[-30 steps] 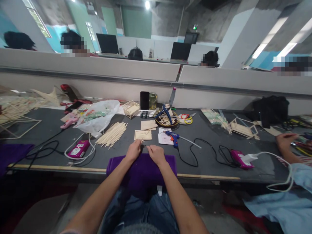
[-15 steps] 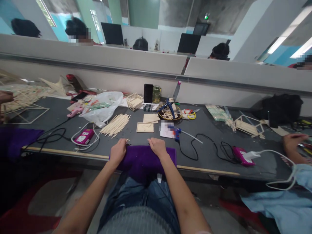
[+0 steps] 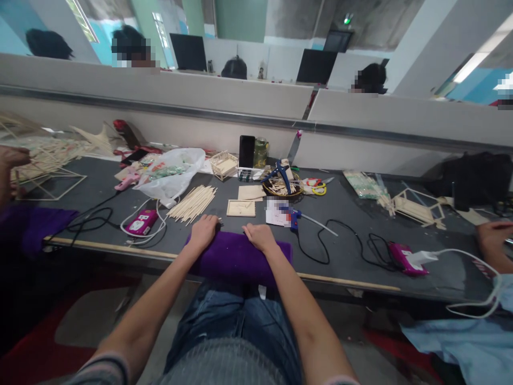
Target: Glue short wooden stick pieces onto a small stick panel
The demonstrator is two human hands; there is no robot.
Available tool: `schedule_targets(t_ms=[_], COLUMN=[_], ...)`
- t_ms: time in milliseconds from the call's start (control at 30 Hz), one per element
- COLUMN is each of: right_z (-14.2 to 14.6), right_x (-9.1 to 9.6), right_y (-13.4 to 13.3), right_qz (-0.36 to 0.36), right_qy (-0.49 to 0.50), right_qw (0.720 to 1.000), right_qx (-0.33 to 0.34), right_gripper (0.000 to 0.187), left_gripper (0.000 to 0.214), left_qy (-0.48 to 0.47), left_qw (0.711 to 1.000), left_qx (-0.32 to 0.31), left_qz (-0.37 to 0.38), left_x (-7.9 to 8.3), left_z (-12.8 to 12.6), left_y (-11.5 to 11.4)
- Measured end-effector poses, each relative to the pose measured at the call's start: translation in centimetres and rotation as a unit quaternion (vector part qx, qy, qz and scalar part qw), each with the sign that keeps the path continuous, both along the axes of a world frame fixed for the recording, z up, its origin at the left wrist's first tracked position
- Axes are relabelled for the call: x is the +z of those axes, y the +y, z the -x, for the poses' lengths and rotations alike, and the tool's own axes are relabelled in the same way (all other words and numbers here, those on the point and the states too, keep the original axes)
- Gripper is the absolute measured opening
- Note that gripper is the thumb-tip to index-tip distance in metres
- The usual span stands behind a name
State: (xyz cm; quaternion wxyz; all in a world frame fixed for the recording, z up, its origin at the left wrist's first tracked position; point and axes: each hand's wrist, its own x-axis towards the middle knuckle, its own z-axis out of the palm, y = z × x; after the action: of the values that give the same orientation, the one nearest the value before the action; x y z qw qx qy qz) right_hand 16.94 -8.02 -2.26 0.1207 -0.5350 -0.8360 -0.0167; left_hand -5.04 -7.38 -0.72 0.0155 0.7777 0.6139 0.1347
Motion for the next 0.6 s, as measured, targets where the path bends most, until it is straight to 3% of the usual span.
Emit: schedule_targets(t_ms=[67,133,167,200,267,300,333,433,600], right_z=[0.0,0.1,0.3,0.5,1.0,1.4,1.7,2.4,3.4], right_x=[0.3,0.7,0.8,1.0,1.0,1.0,0.8,0.3,0.0], right_y=[0.2,0.2,0.1,-0.1,-0.6,-0.9,-1.2,-2.0,-2.6], right_qz=[-0.001,-0.013,-0.018,-0.018,0.010,0.035,0.060,0.103,0.092], right_qy=[0.002,0.033,0.069,0.116,0.218,0.257,0.281,0.283,0.194], right_qw=[1.000,0.998,0.995,0.989,0.963,0.948,0.934,0.919,0.950], right_qx=[0.020,0.048,0.068,0.093,0.155,0.186,0.214,0.255,0.227], right_gripper=[0.038,0.032,0.028,0.025,0.019,0.017,0.014,0.012,0.009], left_gripper=[0.023,0.025,0.030,0.033,0.039,0.043,0.046,0.048,0.047], left_qy=[-0.111,-0.290,-0.394,-0.498,-0.654,-0.674,-0.690,-0.710,-0.727], left_qw=[0.993,0.957,0.915,0.853,0.706,0.684,0.664,0.649,0.631], left_qx=[0.000,-0.033,-0.062,-0.085,-0.112,-0.112,-0.111,-0.100,-0.090], left_qz=[-0.036,-0.006,0.055,0.131,0.247,0.257,0.264,0.254,0.256], left_x=[0.5,1.0,1.1,1.1,0.7,0.4,0.1,-0.7,-1.1], left_z=[-1.7,-3.9,-5.0,-6.0,-7.3,-7.6,-7.6,-7.0,-6.5], left_y=[0.7,2.0,2.7,3.4,4.5,4.9,5.1,5.2,5.0])
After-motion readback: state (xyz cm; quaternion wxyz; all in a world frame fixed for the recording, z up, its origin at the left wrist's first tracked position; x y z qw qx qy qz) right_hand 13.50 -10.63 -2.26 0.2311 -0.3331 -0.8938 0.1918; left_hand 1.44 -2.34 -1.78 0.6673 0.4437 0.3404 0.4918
